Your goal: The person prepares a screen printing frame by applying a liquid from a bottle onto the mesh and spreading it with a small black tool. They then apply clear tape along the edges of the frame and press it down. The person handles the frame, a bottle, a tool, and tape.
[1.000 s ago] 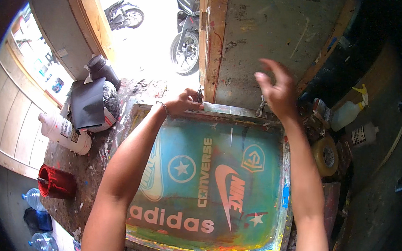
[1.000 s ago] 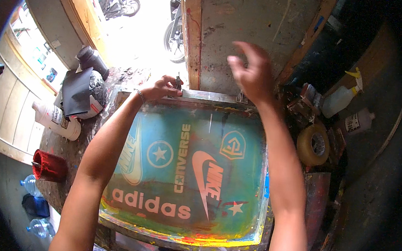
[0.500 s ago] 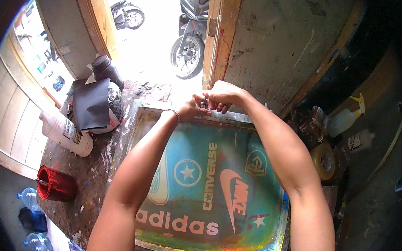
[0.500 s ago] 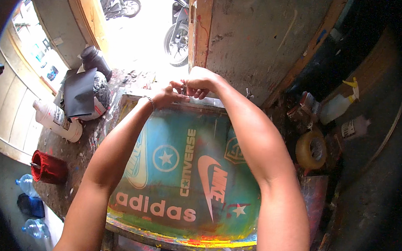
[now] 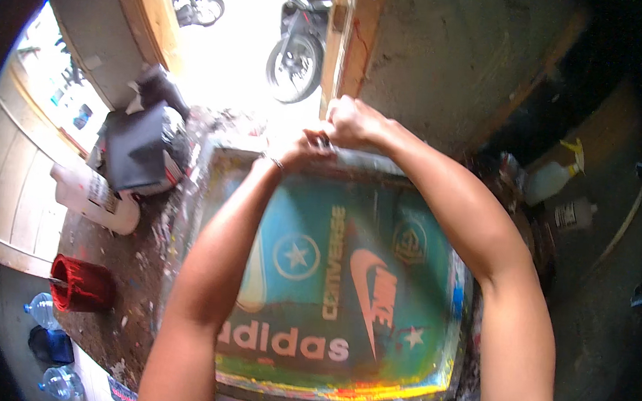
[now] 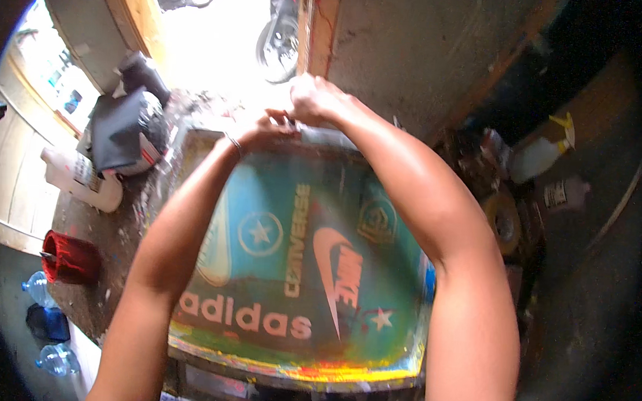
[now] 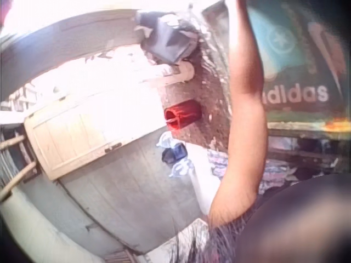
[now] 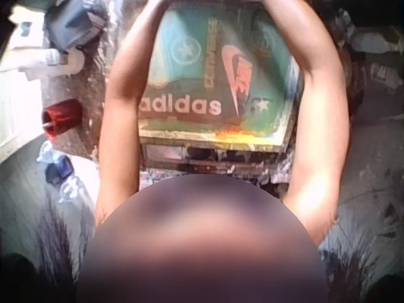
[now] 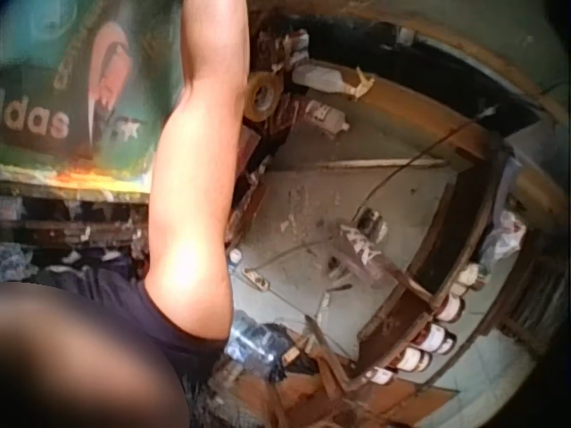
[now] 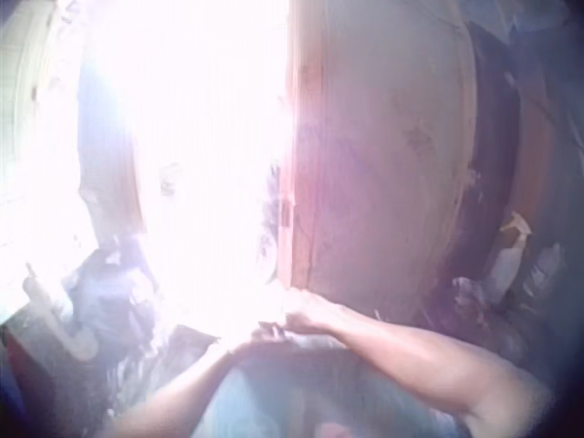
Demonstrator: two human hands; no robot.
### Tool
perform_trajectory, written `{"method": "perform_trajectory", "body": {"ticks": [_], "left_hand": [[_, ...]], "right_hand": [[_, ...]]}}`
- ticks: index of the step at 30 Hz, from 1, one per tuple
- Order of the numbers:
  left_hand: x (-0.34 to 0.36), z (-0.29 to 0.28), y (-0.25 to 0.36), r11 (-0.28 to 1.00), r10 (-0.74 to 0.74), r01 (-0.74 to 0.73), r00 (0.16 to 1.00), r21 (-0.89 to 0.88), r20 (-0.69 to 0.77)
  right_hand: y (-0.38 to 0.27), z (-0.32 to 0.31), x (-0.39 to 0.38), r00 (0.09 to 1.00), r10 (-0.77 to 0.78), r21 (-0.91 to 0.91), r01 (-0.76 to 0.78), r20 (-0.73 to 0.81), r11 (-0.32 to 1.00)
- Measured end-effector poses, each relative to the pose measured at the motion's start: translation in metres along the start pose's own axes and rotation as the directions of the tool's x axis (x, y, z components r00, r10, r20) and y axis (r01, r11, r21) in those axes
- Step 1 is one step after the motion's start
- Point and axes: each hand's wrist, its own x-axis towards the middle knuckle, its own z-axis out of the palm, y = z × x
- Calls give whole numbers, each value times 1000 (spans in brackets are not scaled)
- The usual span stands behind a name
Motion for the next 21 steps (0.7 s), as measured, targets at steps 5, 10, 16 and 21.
{"method": "perform_trajectory", "body": {"ticks": [5,10,16,21], "left_hand": [[10,3,-10,978,25,-6,996,-208,90],[10,0,-5,991,-2,17,993,-130,114],[5,-2,0,986,-8,31,990,-163,138],[1,1,-2,996,45,-40,998,-86,48]], "right_hand": [[-1,9,2,990,89,199,-110,112,974],[9,-5,5,857,-495,-392,508,143,767],[12,-17,5,725,-634,-440,679,270,588],[9,11,10,949,-316,-276,301,-12,913]]}}
